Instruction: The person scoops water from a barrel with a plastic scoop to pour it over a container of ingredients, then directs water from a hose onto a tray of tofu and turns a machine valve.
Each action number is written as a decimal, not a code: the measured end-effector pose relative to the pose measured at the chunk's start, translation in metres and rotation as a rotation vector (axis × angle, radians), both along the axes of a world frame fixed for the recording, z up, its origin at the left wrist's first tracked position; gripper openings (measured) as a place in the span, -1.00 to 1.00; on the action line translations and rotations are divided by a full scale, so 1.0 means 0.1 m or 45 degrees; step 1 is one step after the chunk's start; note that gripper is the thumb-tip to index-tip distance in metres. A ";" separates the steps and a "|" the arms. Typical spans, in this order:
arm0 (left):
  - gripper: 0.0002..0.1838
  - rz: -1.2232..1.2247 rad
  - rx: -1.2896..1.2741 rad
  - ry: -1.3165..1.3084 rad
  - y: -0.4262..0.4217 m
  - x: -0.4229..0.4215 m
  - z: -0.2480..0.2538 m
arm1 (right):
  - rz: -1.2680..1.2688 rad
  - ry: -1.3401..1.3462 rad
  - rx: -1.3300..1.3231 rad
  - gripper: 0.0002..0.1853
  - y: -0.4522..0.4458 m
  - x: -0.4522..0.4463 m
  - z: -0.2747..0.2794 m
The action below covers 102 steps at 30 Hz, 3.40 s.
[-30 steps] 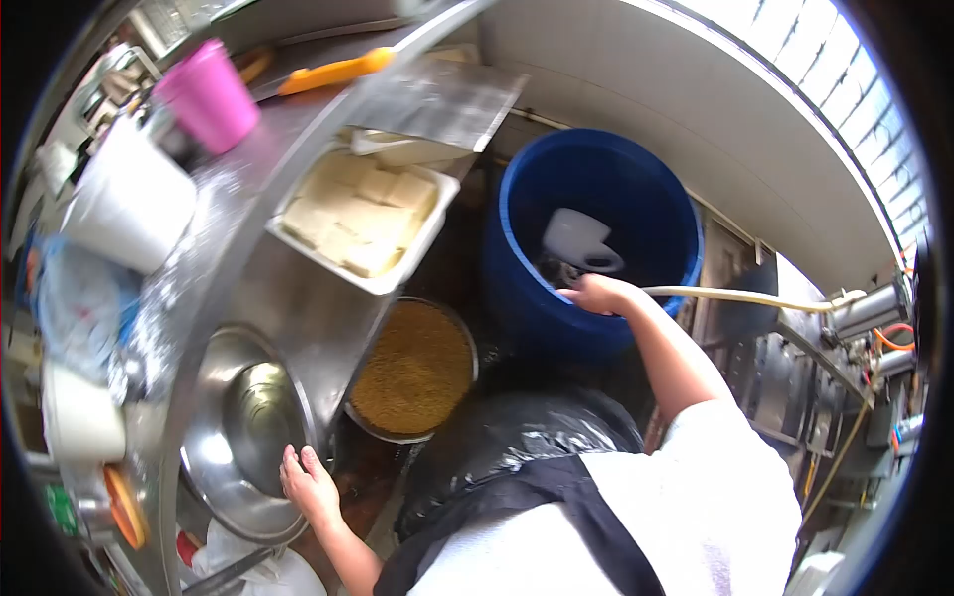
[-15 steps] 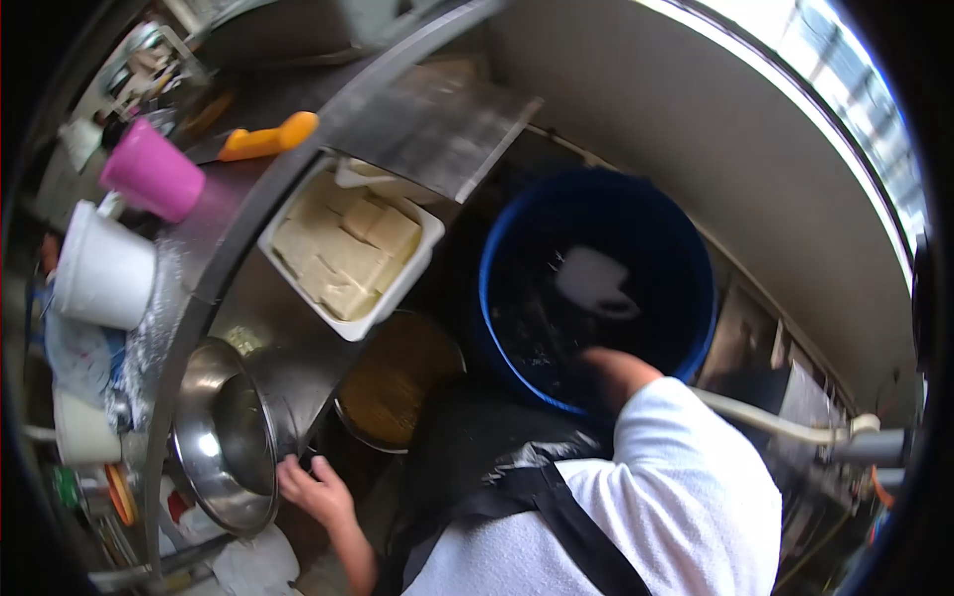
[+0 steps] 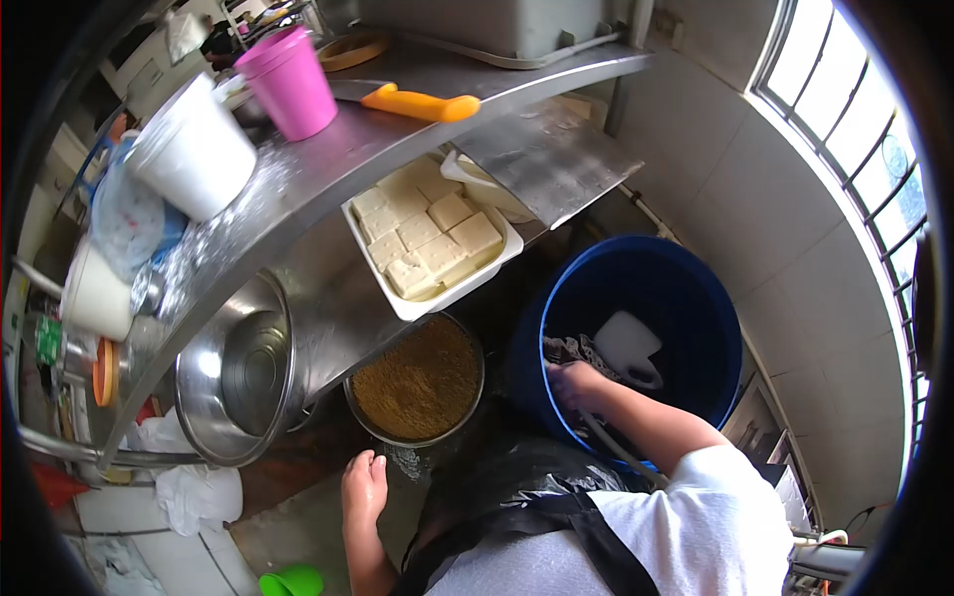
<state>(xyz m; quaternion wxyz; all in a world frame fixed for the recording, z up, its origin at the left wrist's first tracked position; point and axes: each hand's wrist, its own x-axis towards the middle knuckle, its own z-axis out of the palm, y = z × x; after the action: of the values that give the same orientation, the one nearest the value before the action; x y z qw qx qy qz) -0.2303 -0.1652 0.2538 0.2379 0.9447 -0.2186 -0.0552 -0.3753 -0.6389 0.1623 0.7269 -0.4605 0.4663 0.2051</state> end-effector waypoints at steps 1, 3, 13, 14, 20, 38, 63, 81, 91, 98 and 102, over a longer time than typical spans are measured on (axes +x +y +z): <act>-0.65 0.031 -0.082 0.085 -0.03 -0.03 0.05 | -0.179 -0.076 0.137 -0.67 -0.01 -0.07 0.22; -0.67 0.058 -0.219 0.208 0.01 -0.10 0.02 | -0.285 -0.126 -0.017 -0.68 0.16 -0.18 1.02; -0.66 -0.154 -0.112 0.185 0.78 -0.15 -0.16 | -0.315 -0.401 -1.111 -0.68 1.70 -0.85 1.90; -0.66 -0.163 -0.130 0.177 0.84 -0.17 -0.14 | -0.254 -0.391 -1.328 -0.68 1.85 -0.94 1.86; -0.65 -0.189 -0.131 0.166 1.27 -0.23 0.01 | -0.013 -0.517 -1.525 -0.71 2.47 -1.05 2.04; -0.63 0.028 -0.386 0.189 1.42 -0.54 -0.27 | 0.661 -0.494 -1.405 -0.59 2.47 -0.29 1.82; -0.76 0.367 -1.352 1.275 -1.32 -0.05 0.07 | 0.851 -0.572 -0.578 -0.53 1.82 0.12 1.51; -0.61 0.343 -0.964 0.936 -0.51 -0.97 0.51 | 0.920 -0.855 -1.112 -0.62 1.47 0.58 0.81; -0.67 0.250 -0.910 0.668 -0.61 -1.18 0.41 | 1.015 -0.755 -1.175 -0.59 1.47 0.60 0.83; -0.65 0.129 -0.828 0.560 -0.60 -1.17 0.31 | 1.038 -0.793 -1.191 -0.60 1.51 0.57 0.86; -0.65 0.193 -0.790 0.560 -0.55 -1.19 0.25 | 1.034 -0.825 -1.180 -0.60 1.53 0.58 0.80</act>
<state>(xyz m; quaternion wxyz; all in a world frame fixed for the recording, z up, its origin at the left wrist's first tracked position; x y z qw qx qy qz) -0.3488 -0.2206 0.2789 0.5571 0.8069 -0.0981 -0.1699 -0.3171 -0.4859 0.2420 0.4237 -0.8993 0.0563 0.0928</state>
